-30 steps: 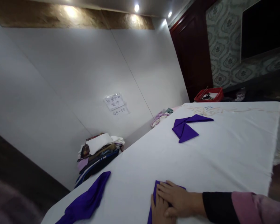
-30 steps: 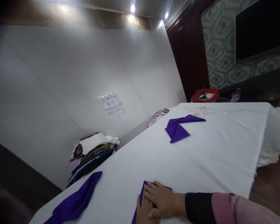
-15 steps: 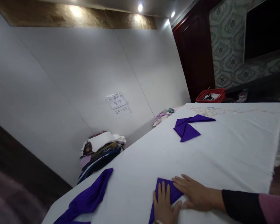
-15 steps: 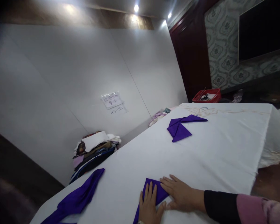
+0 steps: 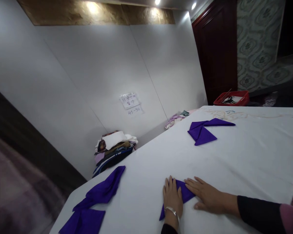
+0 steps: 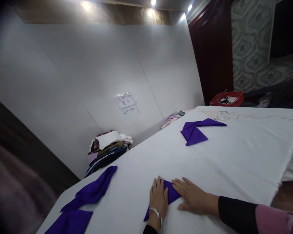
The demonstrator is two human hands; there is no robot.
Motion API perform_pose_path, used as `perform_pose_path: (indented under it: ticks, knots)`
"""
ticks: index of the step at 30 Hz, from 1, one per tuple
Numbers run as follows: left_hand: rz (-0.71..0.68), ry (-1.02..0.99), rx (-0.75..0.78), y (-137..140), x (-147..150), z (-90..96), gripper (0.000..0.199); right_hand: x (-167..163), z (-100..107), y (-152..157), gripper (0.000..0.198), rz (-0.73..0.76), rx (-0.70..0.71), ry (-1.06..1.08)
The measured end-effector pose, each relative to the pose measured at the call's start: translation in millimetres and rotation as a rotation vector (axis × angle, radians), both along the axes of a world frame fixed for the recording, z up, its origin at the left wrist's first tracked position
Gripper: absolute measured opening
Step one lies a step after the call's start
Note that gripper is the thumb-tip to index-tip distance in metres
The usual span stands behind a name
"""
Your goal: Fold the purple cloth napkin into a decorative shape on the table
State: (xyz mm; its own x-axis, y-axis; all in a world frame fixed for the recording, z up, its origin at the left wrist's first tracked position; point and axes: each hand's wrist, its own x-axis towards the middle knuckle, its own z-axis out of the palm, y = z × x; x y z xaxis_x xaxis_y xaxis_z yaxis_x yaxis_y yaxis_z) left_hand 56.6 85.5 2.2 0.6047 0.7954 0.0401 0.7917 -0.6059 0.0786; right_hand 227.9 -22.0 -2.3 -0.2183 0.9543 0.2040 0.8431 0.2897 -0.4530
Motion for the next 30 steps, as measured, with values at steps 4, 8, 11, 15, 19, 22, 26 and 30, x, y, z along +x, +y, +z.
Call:
perform_pose_path:
  ticks: [4,8,11,15,19,22,26,30]
  knots:
    - [0.001,0.061,-0.061,2,1,-0.5,0.052,0,8,0,0.081,0.008,-0.167,0.018]
    - [0.005,0.092,-0.054,4,3,0.6,0.052,-11,29,12,0.086,0.000,-0.131,0.087]
    - [-0.029,0.120,-0.071,4,2,2.5,0.053,-32,43,34,0.091,0.057,-0.050,0.130]
    - [-0.083,0.116,-0.071,4,0,2.4,0.055,-56,39,62,0.087,0.060,-0.040,0.156]
    - [-0.065,0.136,-0.094,8,1,-6.0,0.059,-53,23,62,0.086,0.045,-0.120,0.191]
    - [-0.076,0.147,-0.095,10,2,-9.4,0.057,-40,14,49,0.087,0.026,-0.120,0.192]
    - [-0.005,0.108,-0.101,6,2,-1.4,0.053,-25,8,32,0.092,0.014,-0.109,0.158]
    - [0.006,0.096,-0.090,-1,2,5.6,0.052,-15,3,20,0.084,0.044,-0.062,0.147]
